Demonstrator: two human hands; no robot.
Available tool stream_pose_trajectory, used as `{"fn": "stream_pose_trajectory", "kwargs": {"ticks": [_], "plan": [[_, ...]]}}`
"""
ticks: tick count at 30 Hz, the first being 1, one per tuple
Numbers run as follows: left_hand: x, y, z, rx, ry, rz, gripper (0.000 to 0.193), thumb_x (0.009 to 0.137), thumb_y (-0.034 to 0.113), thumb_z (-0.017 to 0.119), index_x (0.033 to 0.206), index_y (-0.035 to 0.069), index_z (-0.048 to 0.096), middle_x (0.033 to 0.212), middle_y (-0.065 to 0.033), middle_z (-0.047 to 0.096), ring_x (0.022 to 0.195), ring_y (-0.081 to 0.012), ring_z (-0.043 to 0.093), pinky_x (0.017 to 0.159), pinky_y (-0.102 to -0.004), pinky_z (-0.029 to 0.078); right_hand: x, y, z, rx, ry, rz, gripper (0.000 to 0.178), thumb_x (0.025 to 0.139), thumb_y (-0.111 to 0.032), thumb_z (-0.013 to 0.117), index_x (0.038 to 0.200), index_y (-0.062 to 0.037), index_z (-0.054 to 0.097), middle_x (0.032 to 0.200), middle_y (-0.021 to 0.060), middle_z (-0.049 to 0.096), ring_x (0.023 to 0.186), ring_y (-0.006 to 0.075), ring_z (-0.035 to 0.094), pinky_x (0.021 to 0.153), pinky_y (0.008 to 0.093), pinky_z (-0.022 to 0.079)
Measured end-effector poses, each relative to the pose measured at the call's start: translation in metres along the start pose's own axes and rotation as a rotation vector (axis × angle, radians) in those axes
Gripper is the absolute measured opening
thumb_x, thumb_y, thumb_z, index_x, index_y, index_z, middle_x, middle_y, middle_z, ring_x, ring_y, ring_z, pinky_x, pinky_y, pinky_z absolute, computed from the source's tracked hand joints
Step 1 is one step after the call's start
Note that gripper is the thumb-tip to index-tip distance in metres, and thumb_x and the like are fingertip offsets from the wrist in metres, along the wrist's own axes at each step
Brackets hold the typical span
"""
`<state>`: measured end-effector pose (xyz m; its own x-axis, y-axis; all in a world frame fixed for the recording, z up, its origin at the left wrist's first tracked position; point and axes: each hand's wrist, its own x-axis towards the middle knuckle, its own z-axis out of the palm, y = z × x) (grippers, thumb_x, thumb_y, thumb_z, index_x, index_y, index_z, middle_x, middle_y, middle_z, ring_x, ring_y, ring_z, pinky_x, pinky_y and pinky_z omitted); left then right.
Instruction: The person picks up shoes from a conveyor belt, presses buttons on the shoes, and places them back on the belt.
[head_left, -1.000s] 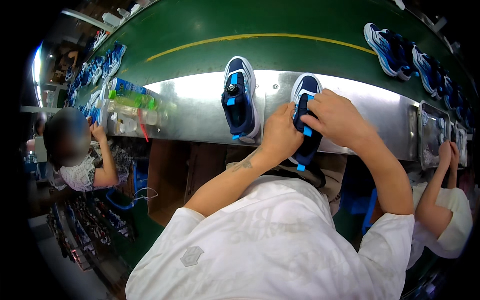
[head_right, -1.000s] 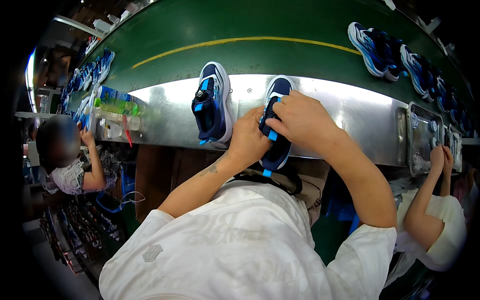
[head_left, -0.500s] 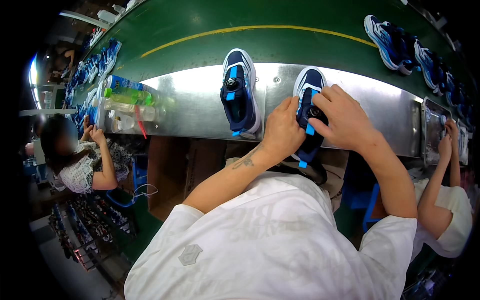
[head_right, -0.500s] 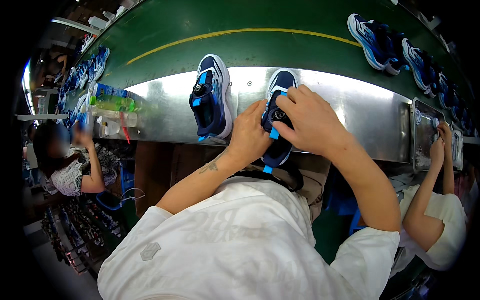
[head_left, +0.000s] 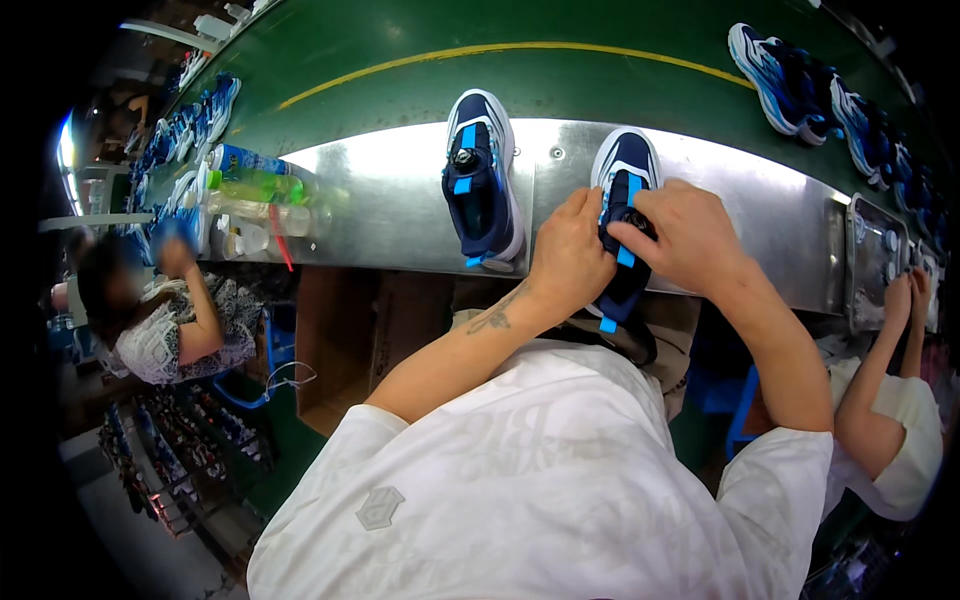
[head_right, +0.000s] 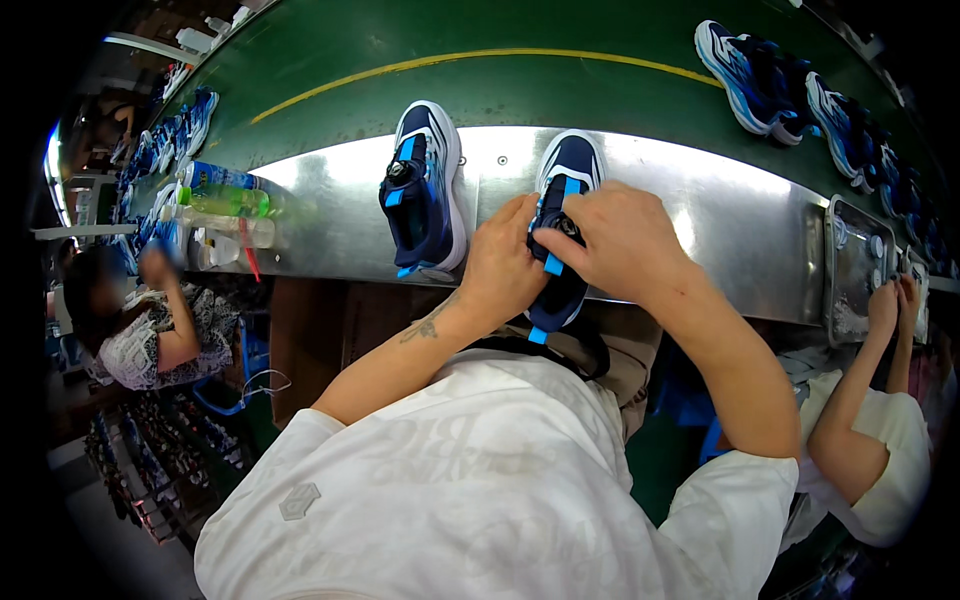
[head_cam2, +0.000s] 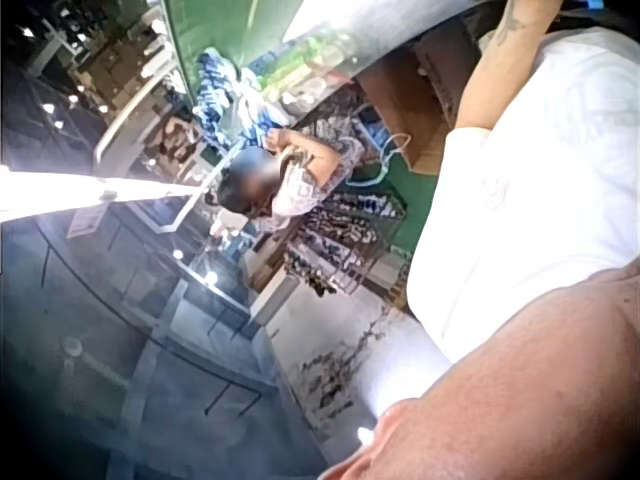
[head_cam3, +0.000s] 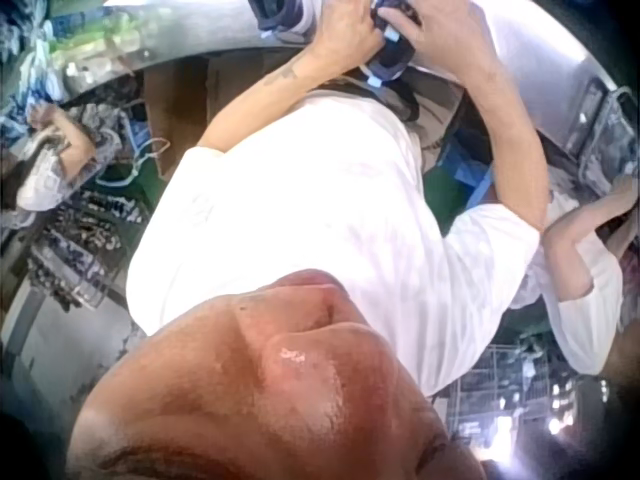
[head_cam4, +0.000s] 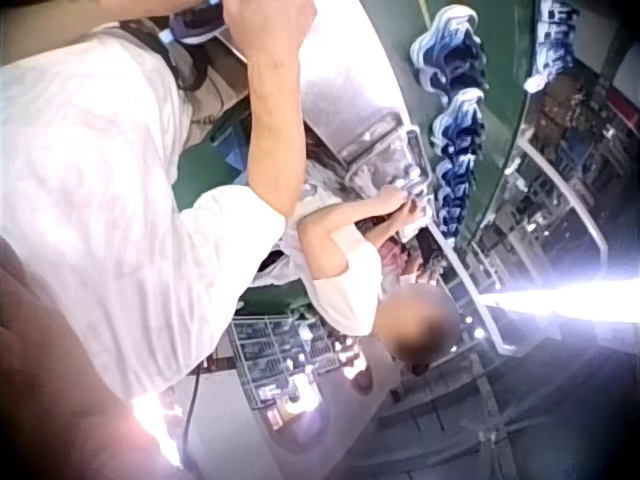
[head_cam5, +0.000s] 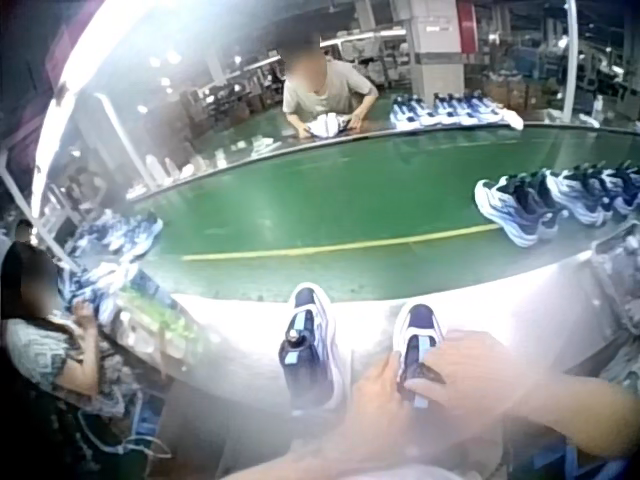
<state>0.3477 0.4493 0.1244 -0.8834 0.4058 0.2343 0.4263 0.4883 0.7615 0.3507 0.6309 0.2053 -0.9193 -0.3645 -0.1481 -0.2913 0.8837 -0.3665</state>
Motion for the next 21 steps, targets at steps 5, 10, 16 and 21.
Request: {"fn": "stream_pose_trajectory", "kwargs": {"ticks": [5,10,16,21], "plan": [[0.0,0.001,-0.003,0.035,-0.025,-0.027,0.052,0.072,-0.003,0.065,0.123,-0.01,0.055,0.102,-0.0258,0.06,0.094,-0.0488,0.062,0.08,-0.0521,0.053,-0.003,0.017,0.001,0.05,0.163,-0.285,0.031,0.088,-0.032,0.074,0.099,-0.0042,0.066,0.09,0.0135,0.064,0.09,0.0339,0.06,0.079,0.0429,0.053],[0.0,-0.001,-0.003,0.057,-0.042,-0.027,0.054,0.072,-0.002,0.066,0.124,-0.011,0.055,0.104,-0.0264,0.061,0.095,-0.0481,0.062,0.081,-0.0514,0.053,-0.001,0.005,0.006,-0.01,0.171,-0.098,0.032,0.09,-0.036,0.074,0.092,-0.0047,0.066,0.085,0.013,0.065,0.086,0.0341,0.061,0.075,0.0444,0.052],[0.0,-0.002,-0.003,0.088,-0.034,-0.016,0.052,0.072,-0.003,0.066,0.122,-0.011,0.055,0.104,-0.0267,0.061,0.095,-0.048,0.063,0.081,-0.0513,0.053,0.002,0.009,0.029,0.079,0.363,-0.112,0.047,0.091,-0.046,0.072,0.07,-0.0046,0.063,0.065,0.0134,0.062,0.067,0.035,0.062,0.064,0.0474,0.051],[-0.001,-0.002,-0.001,0.079,-0.013,-0.01,0.05,0.071,-0.003,0.066,0.12,-0.01,0.056,0.102,-0.0269,0.061,0.095,-0.0481,0.063,0.08,-0.0521,0.053,-0.001,0.0,0.039,0.133,0.373,0.046,0.05,0.089,-0.047,0.074,0.066,-0.0044,0.06,0.065,0.013,0.061,0.067,0.0343,0.062,0.062,0.0461,0.049]]}}
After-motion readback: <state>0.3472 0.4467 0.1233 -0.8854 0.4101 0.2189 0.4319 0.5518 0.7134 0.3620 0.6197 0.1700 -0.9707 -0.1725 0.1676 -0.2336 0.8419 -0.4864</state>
